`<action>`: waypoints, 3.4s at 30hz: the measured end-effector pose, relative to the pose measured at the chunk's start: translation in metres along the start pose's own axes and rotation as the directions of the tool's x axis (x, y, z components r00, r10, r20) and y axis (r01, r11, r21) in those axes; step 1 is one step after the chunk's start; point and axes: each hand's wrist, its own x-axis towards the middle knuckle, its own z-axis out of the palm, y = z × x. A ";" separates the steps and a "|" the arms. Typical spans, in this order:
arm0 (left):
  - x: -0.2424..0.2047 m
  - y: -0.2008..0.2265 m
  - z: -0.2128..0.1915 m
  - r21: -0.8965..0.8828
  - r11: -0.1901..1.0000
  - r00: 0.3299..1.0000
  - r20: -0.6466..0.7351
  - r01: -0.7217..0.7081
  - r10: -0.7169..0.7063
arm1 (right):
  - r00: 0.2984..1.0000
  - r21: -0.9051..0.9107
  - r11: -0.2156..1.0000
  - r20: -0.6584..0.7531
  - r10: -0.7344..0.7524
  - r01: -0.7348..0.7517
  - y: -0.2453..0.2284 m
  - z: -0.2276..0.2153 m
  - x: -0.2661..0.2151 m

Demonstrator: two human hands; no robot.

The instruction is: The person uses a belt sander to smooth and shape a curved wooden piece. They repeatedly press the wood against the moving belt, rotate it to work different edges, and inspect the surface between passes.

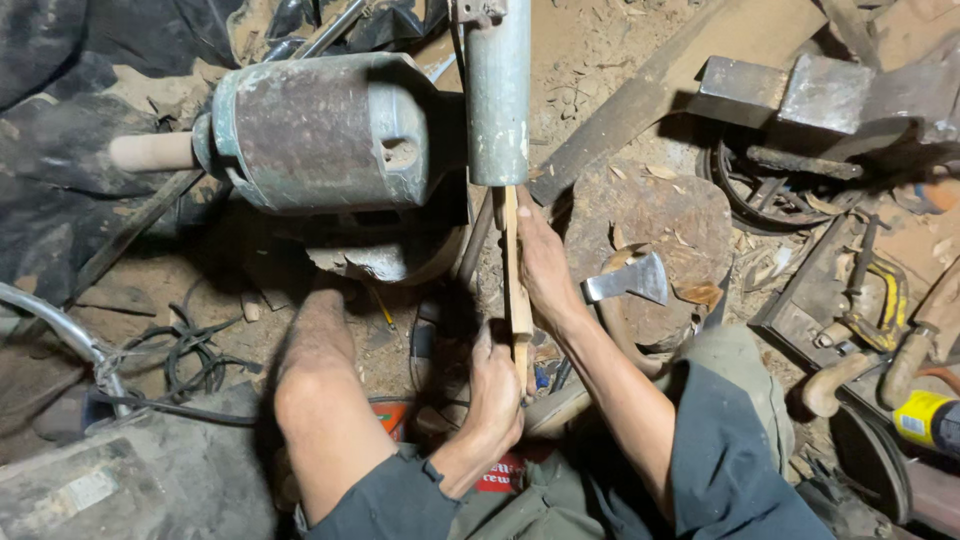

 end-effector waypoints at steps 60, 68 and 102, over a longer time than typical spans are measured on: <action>0.083 0.026 0.032 -0.077 0.996 0.999 0.011 -0.046 0.047 | 1.000 0.208 0.978 -0.010 -0.023 0.024 0.032 -0.001 0.116; 0.064 0.013 0.022 -0.083 0.992 0.995 0.025 -0.097 0.100 | 0.983 0.143 0.973 -0.029 -0.181 0.183 0.013 0.003 0.082; -0.013 -0.021 -0.014 -0.052 0.999 0.993 0.117 -0.018 0.024 | 0.987 0.127 0.981 0.038 -0.155 0.149 -0.009 0.003 -0.014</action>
